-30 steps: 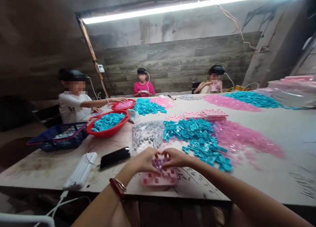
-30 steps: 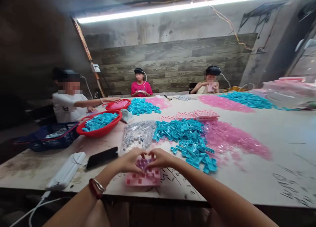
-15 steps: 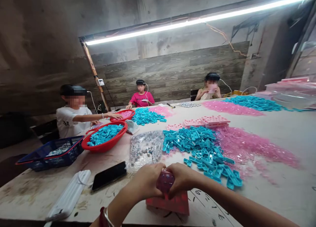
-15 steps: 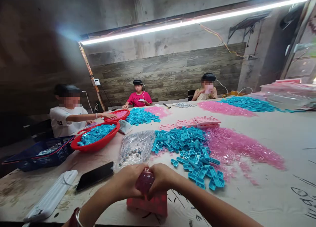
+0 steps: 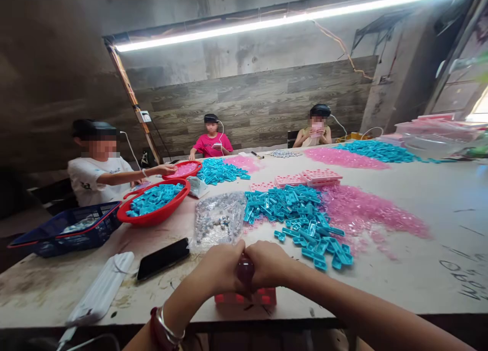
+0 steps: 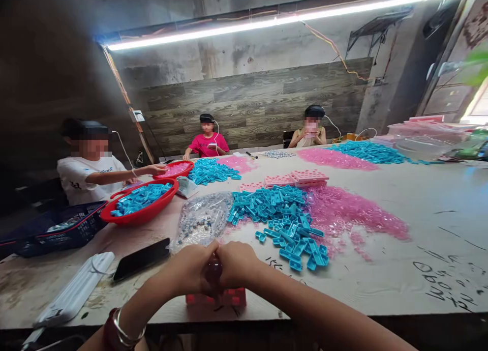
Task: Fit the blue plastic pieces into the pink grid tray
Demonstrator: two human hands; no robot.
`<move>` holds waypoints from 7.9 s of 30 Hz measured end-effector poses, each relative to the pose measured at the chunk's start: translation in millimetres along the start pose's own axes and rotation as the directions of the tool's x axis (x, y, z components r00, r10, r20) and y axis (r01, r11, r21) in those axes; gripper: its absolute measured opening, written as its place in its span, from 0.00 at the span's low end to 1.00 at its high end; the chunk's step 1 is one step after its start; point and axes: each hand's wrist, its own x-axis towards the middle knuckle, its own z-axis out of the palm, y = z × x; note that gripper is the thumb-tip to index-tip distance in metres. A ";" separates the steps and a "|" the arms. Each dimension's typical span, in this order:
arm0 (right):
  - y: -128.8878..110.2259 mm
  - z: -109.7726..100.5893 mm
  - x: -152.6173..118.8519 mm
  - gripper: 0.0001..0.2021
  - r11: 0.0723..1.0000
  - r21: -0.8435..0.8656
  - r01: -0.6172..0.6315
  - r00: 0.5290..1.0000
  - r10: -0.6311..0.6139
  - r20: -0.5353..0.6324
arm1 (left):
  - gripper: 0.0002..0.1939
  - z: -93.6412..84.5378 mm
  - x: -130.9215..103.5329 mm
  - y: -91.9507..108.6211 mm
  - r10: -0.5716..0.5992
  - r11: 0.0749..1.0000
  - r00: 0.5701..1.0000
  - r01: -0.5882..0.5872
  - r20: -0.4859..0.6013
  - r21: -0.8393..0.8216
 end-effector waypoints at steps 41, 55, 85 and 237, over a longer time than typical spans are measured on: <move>-13.1 17.8 -18.3 0.16 0.997 -0.034 0.066 0.997 -0.068 -0.048 | 0.22 22.8 -24.4 9.2 0.024 1.000 0.997 -0.025 -0.080 -0.019; 54.0 18.3 48.7 0.12 0.794 0.542 0.275 0.953 -0.151 -0.262 | 0.36 12.3 1.5 -41.9 0.093 0.938 0.994 -0.066 0.064 -0.342; 63.2 34.9 31.7 0.11 0.854 0.271 0.444 0.861 -0.323 -0.393 | 0.06 61.2 71.5 -99.9 -0.157 0.940 0.920 0.027 -0.360 -0.340; 42.5 42.2 20.6 0.06 0.844 0.150 0.514 0.843 -0.466 -0.268 | 0.11 39.9 23.5 -9.0 -0.030 0.977 1.000 0.028 -0.007 -0.209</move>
